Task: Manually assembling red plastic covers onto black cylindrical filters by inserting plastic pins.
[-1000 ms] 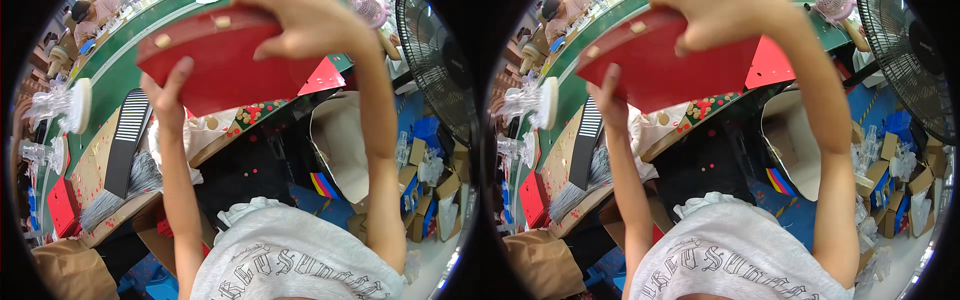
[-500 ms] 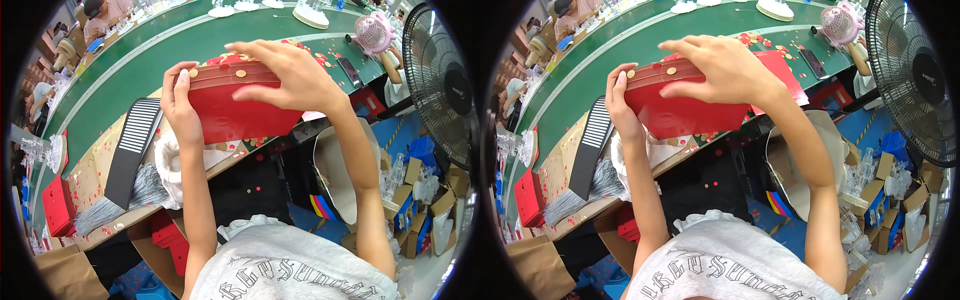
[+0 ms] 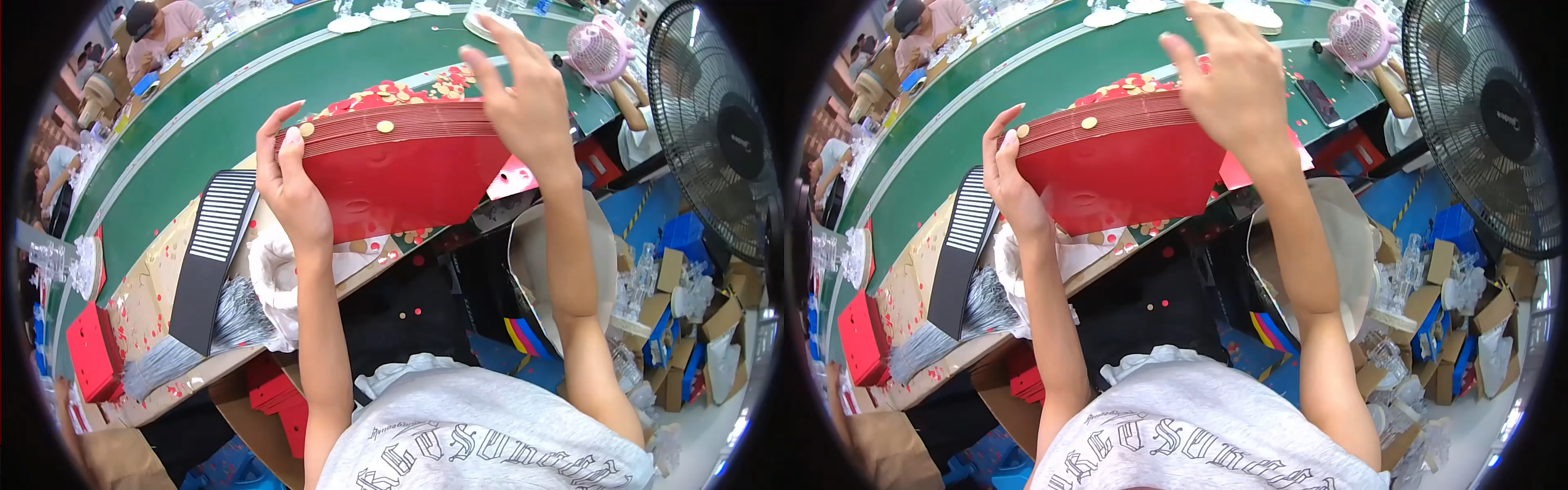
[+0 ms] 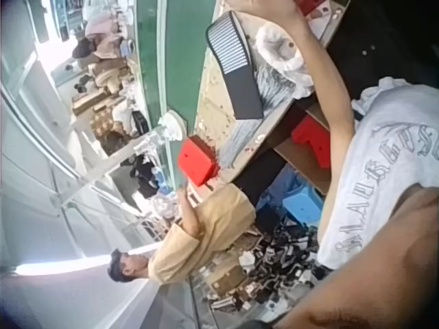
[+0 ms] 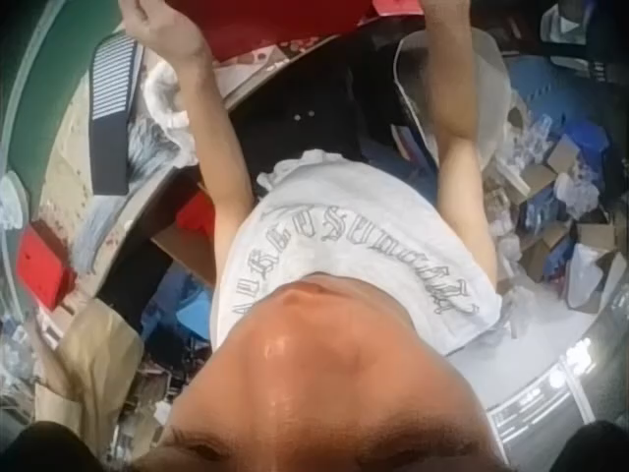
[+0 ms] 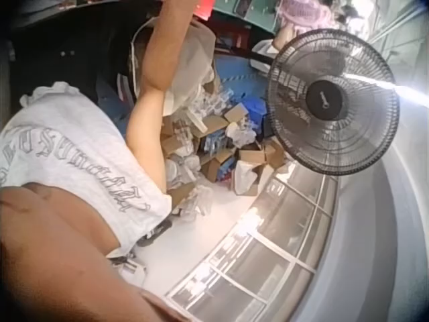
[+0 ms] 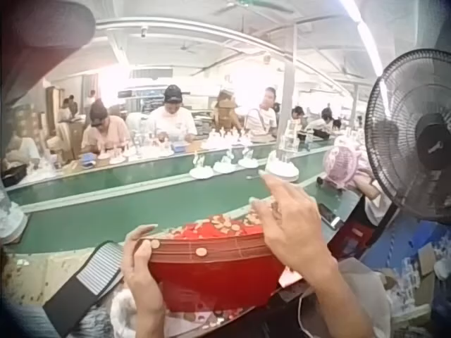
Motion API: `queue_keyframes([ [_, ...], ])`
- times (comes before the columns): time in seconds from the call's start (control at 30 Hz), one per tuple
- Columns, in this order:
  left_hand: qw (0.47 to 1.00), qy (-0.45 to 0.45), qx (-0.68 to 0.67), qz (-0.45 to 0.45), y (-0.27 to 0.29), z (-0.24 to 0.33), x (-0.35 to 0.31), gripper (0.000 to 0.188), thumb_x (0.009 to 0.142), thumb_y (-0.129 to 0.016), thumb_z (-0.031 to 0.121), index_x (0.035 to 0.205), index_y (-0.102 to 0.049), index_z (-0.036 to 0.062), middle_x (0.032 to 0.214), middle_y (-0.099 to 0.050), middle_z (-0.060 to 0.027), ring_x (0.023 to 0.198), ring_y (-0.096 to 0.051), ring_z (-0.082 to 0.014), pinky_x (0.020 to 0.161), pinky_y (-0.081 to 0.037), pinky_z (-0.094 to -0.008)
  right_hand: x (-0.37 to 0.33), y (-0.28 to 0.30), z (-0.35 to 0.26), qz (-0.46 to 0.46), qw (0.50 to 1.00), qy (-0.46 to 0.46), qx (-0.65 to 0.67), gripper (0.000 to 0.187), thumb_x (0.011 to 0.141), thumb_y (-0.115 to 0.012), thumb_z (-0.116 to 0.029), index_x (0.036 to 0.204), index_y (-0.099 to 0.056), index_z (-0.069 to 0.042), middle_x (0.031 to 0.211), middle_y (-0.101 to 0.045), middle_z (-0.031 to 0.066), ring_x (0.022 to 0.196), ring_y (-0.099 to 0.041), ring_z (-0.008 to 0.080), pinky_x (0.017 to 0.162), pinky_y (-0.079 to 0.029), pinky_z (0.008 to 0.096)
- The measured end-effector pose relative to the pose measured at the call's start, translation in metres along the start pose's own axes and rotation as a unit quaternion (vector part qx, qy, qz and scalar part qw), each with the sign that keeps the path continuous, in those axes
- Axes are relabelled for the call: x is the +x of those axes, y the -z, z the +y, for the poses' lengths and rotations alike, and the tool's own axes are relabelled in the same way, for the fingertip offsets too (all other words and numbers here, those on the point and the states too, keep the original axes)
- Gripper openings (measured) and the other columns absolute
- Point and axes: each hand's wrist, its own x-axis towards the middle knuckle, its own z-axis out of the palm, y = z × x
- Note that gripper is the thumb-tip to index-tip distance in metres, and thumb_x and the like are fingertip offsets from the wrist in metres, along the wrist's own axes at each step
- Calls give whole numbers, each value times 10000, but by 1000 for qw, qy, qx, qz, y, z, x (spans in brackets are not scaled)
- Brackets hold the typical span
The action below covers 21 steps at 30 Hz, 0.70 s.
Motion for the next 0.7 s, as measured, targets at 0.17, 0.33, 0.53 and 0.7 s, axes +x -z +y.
queue_keyframes([
  [0.17, 1000, 8, 7, 18, 1, -8, 8, 247, 1007, -463, 154, 1077, -640, -4, 974, -640, -53, 889, -568, -107, 838, -454, -247, -65, -12, 42, -48, 852, -227, 469, 663, 1018, -494, -456, 1497, -380, -13, 1375, -573, 117, 1233, -552, 228, 1072, -399, 368],
  [0.33, 999, 36, -34, 13, -2, -8, 9, 239, 1012, -482, 194, 1034, -621, 2, 950, -633, -45, 873, -563, -104, 832, -447, -238, -122, -34, 14, -174, 829, -274, 456, 450, 943, -652, -155, 1345, -510, -12, 1203, -632, 69, 1119, -595, 170, 972, -477, 333],
  [0.53, 999, 29, -27, -29, 4, -6, 1, 364, 1011, -441, 346, 1126, -593, 37, 1082, -624, -81, 1022, -585, -165, 943, -438, -302, -137, -43, 14, -134, 706, -342, 605, 398, 813, -787, -38, 1161, -597, 3, 1084, -693, 83, 981, -668, 170, 895, -540, 336],
  [0.7, 997, -2, 23, -70, 11, -10, 0, 392, 1002, -474, 359, 1203, -592, 44, 1159, -628, -92, 1138, -584, -183, 998, -437, -313, -138, -36, 11, -127, 766, -289, 560, 384, 834, -786, -53, 1163, -601, 18, 1072, -694, 83, 973, -660, 158, 884, -537, 327],
])
